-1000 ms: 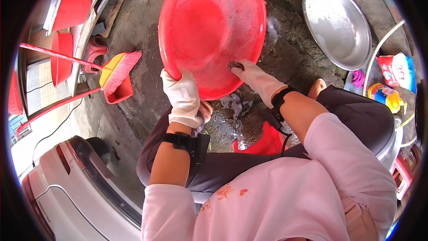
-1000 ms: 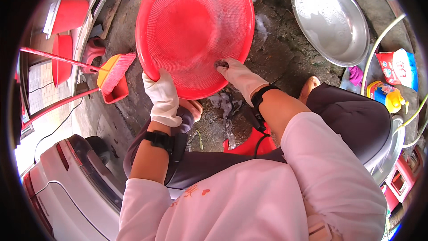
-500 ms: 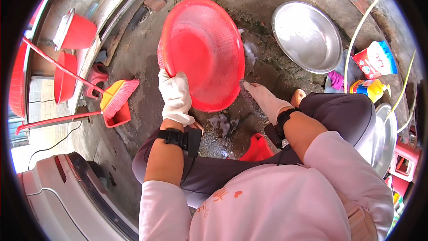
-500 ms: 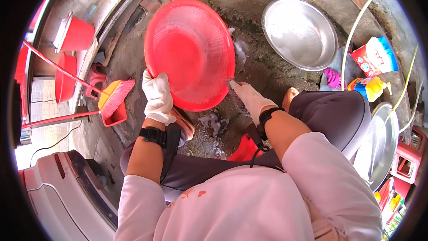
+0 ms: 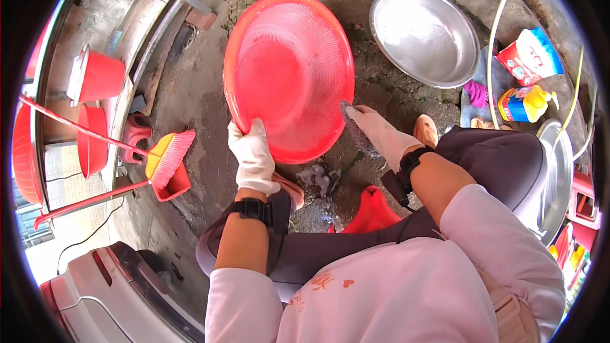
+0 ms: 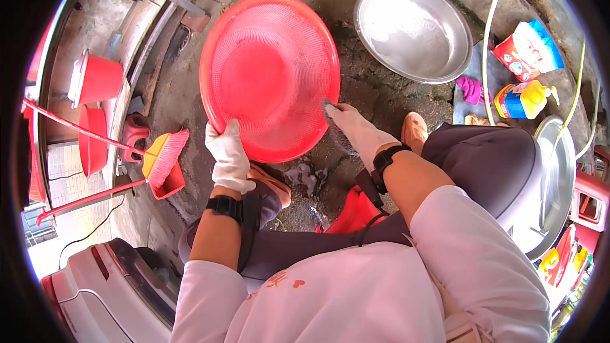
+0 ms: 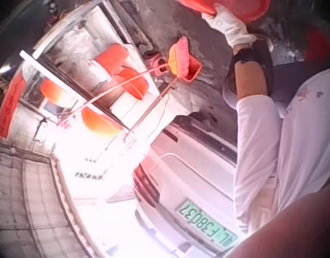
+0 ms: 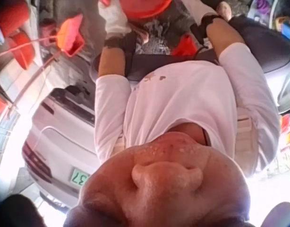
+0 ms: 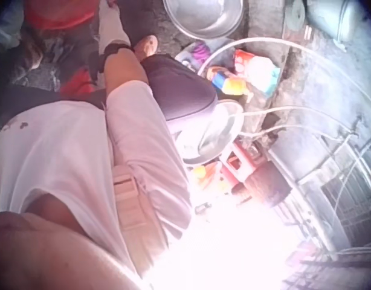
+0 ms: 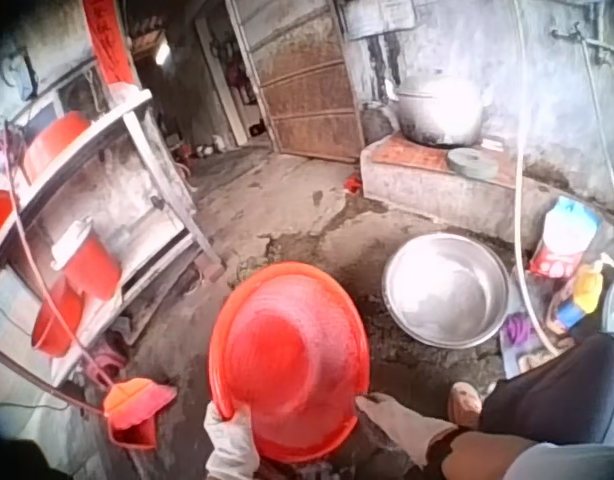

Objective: Scrubbing a red plastic sieve with a steel wool scrubber and rinsing it in a basin of water.

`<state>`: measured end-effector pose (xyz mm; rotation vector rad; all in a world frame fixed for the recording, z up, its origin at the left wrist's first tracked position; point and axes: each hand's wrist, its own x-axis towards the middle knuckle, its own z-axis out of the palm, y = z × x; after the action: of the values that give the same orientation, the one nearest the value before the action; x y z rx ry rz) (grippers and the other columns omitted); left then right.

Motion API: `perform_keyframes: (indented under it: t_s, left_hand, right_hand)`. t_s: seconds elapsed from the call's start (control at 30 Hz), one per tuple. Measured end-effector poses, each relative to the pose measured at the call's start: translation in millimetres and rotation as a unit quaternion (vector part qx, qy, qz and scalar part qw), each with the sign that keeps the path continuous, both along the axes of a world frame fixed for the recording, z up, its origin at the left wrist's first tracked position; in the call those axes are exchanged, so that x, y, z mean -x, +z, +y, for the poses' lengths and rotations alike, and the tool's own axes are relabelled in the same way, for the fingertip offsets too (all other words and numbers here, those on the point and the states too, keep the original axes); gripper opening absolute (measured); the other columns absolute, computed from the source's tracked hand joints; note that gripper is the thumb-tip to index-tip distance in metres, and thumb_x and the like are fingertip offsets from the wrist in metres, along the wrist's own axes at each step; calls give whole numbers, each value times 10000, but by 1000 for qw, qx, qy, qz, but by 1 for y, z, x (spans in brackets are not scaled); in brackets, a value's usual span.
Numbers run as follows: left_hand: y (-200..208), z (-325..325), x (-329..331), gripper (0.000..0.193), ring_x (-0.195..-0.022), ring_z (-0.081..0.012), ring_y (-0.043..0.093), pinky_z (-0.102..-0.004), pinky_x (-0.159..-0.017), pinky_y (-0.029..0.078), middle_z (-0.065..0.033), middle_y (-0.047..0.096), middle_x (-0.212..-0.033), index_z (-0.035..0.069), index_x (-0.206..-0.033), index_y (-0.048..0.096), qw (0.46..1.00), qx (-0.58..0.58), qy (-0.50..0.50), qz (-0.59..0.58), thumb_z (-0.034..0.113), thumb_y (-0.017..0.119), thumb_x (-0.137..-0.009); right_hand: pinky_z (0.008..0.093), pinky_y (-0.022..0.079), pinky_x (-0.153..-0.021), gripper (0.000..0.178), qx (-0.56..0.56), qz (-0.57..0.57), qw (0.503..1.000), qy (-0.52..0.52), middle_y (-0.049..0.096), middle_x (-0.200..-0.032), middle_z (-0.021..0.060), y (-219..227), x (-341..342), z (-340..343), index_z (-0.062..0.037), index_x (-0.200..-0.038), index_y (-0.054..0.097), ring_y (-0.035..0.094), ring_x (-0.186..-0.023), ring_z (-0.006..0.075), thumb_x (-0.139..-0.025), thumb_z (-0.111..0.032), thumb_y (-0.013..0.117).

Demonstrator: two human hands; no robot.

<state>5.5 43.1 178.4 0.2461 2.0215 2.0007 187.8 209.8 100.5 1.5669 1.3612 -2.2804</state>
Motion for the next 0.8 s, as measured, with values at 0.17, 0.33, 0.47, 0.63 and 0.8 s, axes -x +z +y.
perform_keyframes:
  t_s: [0.17,0.33,0.47,0.63,0.8]
  left_hand:
    - [-9,-14,-19,78,-686,-46,514,-228,-626,437,33,610,-775,49,-943,632,999,35,-30,13,28,601,-875]
    - [22,-13,-15,201,-640,-100,562,-269,-598,470,-35,629,-741,38,-940,623,959,267,-38,85,195,728,-870]
    - [55,12,23,185,-577,-86,531,-255,-557,452,-41,606,-693,40,-857,572,949,267,-11,167,161,711,-869]
    - [41,24,15,105,-623,-40,502,-227,-568,421,34,615,-753,69,-896,623,997,57,-10,49,-25,648,-856]
    - [17,15,14,86,-662,-51,526,-235,-603,446,14,612,-774,54,-897,625,997,54,42,48,-26,618,-867]
  right_hand:
    - [351,497,-860,410,-104,148,980,80,670,-1121,86,-41,61,-40,-88,-1311,574,627,-1015,210,-955,-289,609]
    - [412,494,-907,406,-309,167,904,245,670,-1109,164,-71,70,-74,-127,-1302,584,637,-1033,325,-911,-224,632]
    - [444,474,-954,457,-312,179,865,350,651,-1164,184,-79,57,-53,-133,-1306,576,599,-1110,378,-863,-200,665]
    - [430,494,-924,373,-318,171,872,331,676,-1097,182,-85,73,-4,-110,-1253,601,632,-1061,360,-891,-187,651]
    - [410,487,-943,329,-364,33,890,273,652,-1167,174,-62,103,69,-59,-1211,608,618,-1092,340,-931,-232,625]
